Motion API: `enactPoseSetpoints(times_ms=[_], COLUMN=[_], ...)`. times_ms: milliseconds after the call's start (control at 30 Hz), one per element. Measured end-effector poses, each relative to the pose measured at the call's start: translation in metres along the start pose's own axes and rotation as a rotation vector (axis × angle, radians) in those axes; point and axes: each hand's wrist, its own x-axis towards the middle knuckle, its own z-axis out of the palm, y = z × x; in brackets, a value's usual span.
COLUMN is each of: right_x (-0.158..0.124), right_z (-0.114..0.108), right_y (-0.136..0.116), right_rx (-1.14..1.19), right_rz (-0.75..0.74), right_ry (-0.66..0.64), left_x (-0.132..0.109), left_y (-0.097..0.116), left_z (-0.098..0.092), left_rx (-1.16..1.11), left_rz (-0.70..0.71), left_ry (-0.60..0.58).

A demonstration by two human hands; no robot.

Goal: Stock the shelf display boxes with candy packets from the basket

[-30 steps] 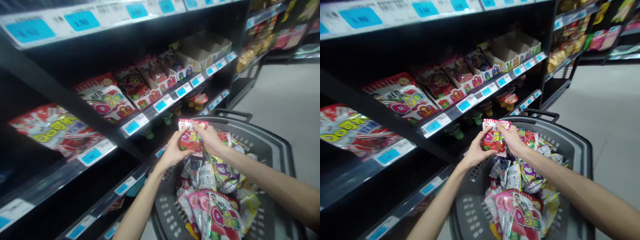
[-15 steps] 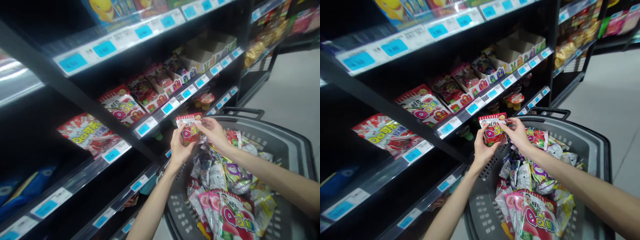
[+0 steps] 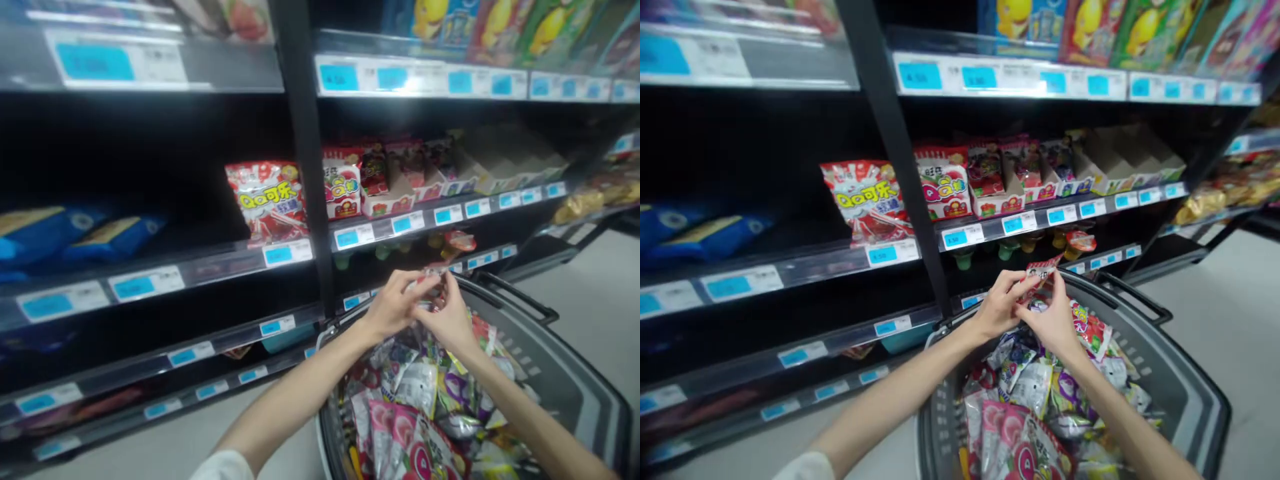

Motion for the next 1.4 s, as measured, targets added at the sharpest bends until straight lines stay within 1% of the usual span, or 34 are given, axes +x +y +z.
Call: enactPoseSetpoints(times_ms=[100,167,200,233,300,333,367,433,467,533,600,667,700,767,833,933,967,1033,1100,1167,1333,1367,1400], right_x=[0.010,0.022,0.030,0.039,0.059,0.069,0.079,0.097,0.105,0.122,0.141,0.162,0.172,0.189,0.202,0.208,0.207,0.207,0.208,0.212,0.223,0.224,0.225], right_z=[-0.002,-0.008,-0.012,-0.016,-0.022,-0.023,-0.023,-0.016,-0.011,0.004,0.020,0.035,0.042,0.052,0.061,0.074,0.079,0.089,0.095,0.095,0.083,0.081,0.081], right_y=[-0.004,-0.013,-0.020,-0.030,-0.056,-0.071,-0.086,-0.113,-0.123,-0.137,-0.142,-0.142,-0.142,-0.141,-0.141,-0.144,-0.145,-0.147,-0.148,-0.147,-0.138,-0.138,-0.137], right_rx=[0.064,0.087,0.086,0.084,0.106,0.141,0.190,0.270,0.289,0.234,0.132,0.051,0.024,-0.049,-0.228,-0.613,-0.728,-0.912,-1.029,-1.041,-0.793,-0.795,-0.833], right_rz=[0.042,0.061,0.054,0.030,-0.074,-0.144,-0.213,-0.285,-0.280,-0.251,-0.237,-0.207,-0.179,-0.134,-0.167,-0.325,-0.347,-0.305,-0.210,-0.171,-0.244,-0.249,-0.258], right_ry=[0.024,0.084,0.134,0.190,0.284,0.311,0.311,0.292,0.249,0.128,0.011,-0.078,-0.106,-0.093,-0.026,0.052,0.062,0.054,-0.022,-0.147,-0.532,-0.570,-0.568], left_x=[0.002,0.005,0.007,0.008,0.011,0.011,0.012,0.011,0.011,0.011,0.011,0.013,0.014,0.015,0.016,0.017,0.017,0.018,0.019,0.020,0.019,0.018,0.016], left_y=[0.001,0.001,0.002,0.002,0.003,0.003,0.003,0.004,0.005,0.008,0.012,0.016,0.017,0.018,0.018,0.017,0.017,0.018,0.020,0.023,0.028,0.028,0.029], left_z=[0.002,0.002,0.001,0.001,-0.002,-0.004,-0.006,-0.010,-0.012,-0.016,-0.018,-0.020,-0.021,-0.022,-0.022,-0.021,-0.022,-0.023,-0.025,-0.028,-0.030,-0.029,-0.027], left_rx=[-0.062,-0.147,-0.198,-0.246,-0.310,-0.323,-0.330,-0.334,-0.329,-0.300,-0.254,-0.223,-0.215,-0.204,-0.191,-0.168,-0.164,-0.168,-0.183,-0.201,-0.218,-0.221,-0.224], left_rz=[0.000,-0.049,-0.099,-0.162,-0.292,-0.339,-0.368,-0.374,-0.358,-0.295,-0.202,-0.120,-0.094,-0.073,-0.074,-0.087,-0.093,-0.100,-0.097,-0.084,-0.070,-0.066,-0.059], left_ry=[0.037,0.096,0.142,0.198,0.295,0.316,0.311,0.233,0.165,0.002,-0.162,-0.304,-0.361,-0.449,-0.500,-0.540,-0.552,-0.580,-0.609,-0.638,-0.697,-0.703,-0.711])
